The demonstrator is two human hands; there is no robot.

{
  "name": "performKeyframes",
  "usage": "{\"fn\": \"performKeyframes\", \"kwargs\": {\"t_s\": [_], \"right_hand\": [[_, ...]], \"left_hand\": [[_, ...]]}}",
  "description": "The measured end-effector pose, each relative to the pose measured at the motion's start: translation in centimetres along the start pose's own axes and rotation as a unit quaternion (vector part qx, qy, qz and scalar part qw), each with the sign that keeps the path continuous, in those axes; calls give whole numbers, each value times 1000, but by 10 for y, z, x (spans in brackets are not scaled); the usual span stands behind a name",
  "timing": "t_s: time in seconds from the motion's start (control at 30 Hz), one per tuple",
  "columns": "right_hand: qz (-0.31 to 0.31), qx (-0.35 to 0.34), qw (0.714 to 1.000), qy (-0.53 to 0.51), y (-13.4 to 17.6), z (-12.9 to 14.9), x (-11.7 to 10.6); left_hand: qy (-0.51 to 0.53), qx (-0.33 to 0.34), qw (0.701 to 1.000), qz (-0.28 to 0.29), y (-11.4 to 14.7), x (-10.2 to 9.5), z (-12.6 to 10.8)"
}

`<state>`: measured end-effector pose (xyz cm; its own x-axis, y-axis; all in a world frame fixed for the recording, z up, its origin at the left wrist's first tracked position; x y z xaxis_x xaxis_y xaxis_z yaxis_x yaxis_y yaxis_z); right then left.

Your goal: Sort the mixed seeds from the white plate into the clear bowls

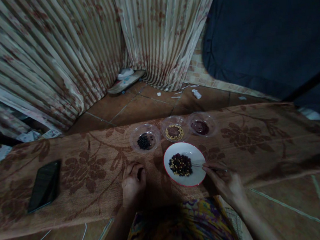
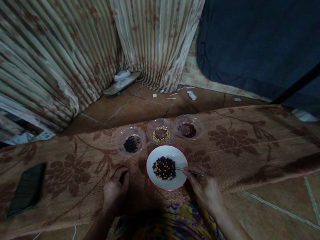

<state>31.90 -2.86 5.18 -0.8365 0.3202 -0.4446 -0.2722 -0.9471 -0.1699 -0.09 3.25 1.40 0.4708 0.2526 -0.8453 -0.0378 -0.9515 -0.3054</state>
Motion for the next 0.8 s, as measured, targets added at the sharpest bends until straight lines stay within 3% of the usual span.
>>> {"fn": "performKeyframes", "kwargs": {"t_s": [0.8], "right_hand": [[1, -28, 999, 16, -2, 4, 1]], "left_hand": [[-5, -6, 1000, 8, 1, -1, -1]]}}
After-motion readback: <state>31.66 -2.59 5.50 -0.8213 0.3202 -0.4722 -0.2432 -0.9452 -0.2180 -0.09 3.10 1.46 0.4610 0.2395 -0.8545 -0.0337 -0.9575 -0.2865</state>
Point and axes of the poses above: each hand's wrist, its own y-axis away from the middle knuckle, its own x-axis out of the palm, z = x × y, the point moved 3 cm from there along -y, towards the middle knuckle, and after that the axes turned 6 degrees about -y, right-handed, at the moved point
